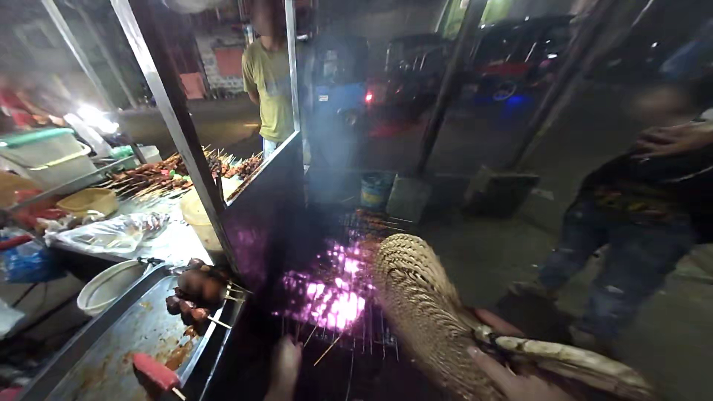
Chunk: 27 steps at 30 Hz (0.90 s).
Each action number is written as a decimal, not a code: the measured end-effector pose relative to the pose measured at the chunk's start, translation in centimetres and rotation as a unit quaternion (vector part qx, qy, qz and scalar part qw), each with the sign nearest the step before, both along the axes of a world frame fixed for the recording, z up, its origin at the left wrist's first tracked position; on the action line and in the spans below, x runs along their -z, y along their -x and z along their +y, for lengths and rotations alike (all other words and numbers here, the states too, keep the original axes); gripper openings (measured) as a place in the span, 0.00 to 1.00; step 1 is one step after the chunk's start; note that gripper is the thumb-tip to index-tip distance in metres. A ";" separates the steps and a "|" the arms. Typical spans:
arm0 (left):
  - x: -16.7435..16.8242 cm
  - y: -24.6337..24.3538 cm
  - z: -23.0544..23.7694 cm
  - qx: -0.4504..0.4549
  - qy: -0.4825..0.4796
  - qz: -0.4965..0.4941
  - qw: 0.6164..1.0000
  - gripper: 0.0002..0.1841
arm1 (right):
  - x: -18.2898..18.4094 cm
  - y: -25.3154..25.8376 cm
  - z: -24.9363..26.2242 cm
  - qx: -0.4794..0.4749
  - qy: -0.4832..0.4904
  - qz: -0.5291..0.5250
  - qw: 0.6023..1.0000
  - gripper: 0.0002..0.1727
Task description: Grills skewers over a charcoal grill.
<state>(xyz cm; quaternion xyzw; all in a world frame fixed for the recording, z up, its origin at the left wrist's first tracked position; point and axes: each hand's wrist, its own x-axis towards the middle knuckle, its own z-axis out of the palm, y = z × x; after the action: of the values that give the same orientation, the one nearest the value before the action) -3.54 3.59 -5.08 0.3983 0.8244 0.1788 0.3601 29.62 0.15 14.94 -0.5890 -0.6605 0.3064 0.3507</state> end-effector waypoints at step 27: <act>0.6 0.7 0.0 -0.045 -0.002 -0.074 0.996 0.30 | -0.4 1.8 0.3 0.107 -0.060 -0.024 0.992 0.24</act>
<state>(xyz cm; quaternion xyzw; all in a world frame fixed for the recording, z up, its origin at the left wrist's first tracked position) -4.22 3.54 -5.69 0.3470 0.8124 0.2257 0.4106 27.78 0.40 15.31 -0.6412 -0.6193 0.2128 0.4000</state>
